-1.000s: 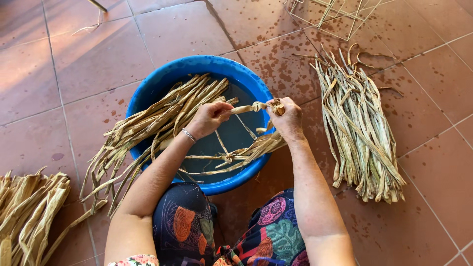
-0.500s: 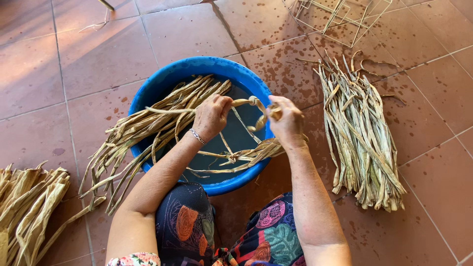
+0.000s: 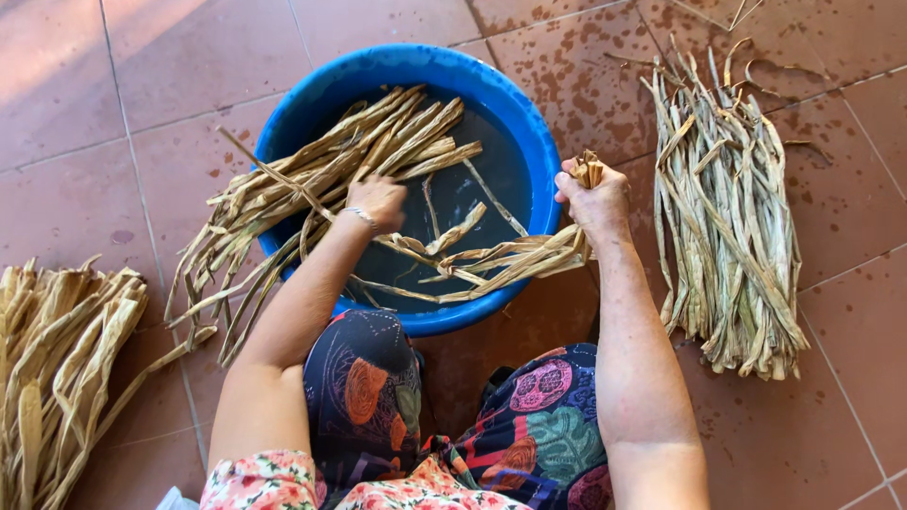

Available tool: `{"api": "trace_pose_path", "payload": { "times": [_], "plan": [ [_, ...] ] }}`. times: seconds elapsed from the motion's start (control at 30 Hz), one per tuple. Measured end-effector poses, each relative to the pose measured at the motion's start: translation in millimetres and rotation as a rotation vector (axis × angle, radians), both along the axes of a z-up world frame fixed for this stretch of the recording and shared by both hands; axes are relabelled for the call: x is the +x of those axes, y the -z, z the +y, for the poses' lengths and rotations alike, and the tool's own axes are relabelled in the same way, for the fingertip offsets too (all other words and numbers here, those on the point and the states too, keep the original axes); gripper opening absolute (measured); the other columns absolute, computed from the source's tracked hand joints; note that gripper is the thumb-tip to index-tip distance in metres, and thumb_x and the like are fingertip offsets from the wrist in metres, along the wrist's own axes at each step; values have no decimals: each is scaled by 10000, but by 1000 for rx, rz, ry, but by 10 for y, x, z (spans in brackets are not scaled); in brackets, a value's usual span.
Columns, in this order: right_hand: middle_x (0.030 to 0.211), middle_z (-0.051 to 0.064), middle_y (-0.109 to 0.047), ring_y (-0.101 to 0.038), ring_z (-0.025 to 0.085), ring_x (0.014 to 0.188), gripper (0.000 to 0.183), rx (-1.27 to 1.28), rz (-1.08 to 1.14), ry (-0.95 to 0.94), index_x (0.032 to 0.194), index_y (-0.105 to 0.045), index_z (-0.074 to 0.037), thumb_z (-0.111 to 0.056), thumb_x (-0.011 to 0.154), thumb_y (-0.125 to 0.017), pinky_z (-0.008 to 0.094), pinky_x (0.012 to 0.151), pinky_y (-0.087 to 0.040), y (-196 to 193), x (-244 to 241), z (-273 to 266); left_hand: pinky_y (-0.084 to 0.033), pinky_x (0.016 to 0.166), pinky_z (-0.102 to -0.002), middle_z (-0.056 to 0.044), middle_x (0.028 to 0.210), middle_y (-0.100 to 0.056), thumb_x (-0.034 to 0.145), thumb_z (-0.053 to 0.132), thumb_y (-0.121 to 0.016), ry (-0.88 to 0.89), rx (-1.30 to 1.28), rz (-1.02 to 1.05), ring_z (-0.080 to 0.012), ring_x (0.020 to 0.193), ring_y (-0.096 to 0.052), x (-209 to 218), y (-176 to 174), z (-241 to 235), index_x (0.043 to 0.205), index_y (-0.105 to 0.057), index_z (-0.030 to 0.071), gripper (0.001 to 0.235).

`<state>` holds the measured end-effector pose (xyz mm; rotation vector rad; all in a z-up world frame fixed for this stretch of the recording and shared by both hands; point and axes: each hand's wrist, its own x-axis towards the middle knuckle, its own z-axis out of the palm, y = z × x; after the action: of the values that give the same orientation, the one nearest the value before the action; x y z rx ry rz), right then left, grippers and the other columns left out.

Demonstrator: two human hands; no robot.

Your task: The person sits on a tiled floor and processes dried plant fibers. They repeatedly dip bundles of fibers into a blue basin of water, separate strands by hand, and occasionally use scissors to trim ends. Processed fibers are placed in a pile on the floor.

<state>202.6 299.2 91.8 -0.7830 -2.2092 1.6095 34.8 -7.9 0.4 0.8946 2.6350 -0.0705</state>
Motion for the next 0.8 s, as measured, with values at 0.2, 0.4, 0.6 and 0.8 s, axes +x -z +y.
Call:
{"api": "trace_pose_path", "payload": {
  "times": [0.2,0.4,0.6,0.8],
  "plan": [
    [764,-1,-695,-605,58,588,195,-28,-24,-157,969,-751,-34,-59,785,-812,224,524,-507,319,-148,-82,-483,986,-483,-182,1187,-665,906,546,-685,-5,381,-132,-382,1193,-557,171,1198,771,1113,-701,68,521],
    [804,74,-748,-668,135,610,170,-1,-379,-167,995,-741,-9,-151,902,-738,284,522,-531,537,-266,-130,-507,830,-472,-123,1021,-748,932,425,-636,-147,555,-258,-325,974,-646,133,1732,1116,1088,-804,160,350],
    [1013,41,-764,-723,137,836,246,-285,-173,-88,1128,-709,-121,-253,920,-713,319,627,-613,527,-399,-216,-460,530,-231,8,723,-644,994,251,-660,-294,1321,-845,-46,591,-553,179,984,1393,1093,-753,91,210],
    [1124,92,-773,-732,183,994,263,-508,144,-89,1176,-708,-46,-221,980,-700,327,740,-595,455,-499,-294,-476,515,-224,33,663,-624,971,278,-682,-166,1352,-705,-16,580,-558,550,6,1366,1081,-755,74,243]
  ]
}}
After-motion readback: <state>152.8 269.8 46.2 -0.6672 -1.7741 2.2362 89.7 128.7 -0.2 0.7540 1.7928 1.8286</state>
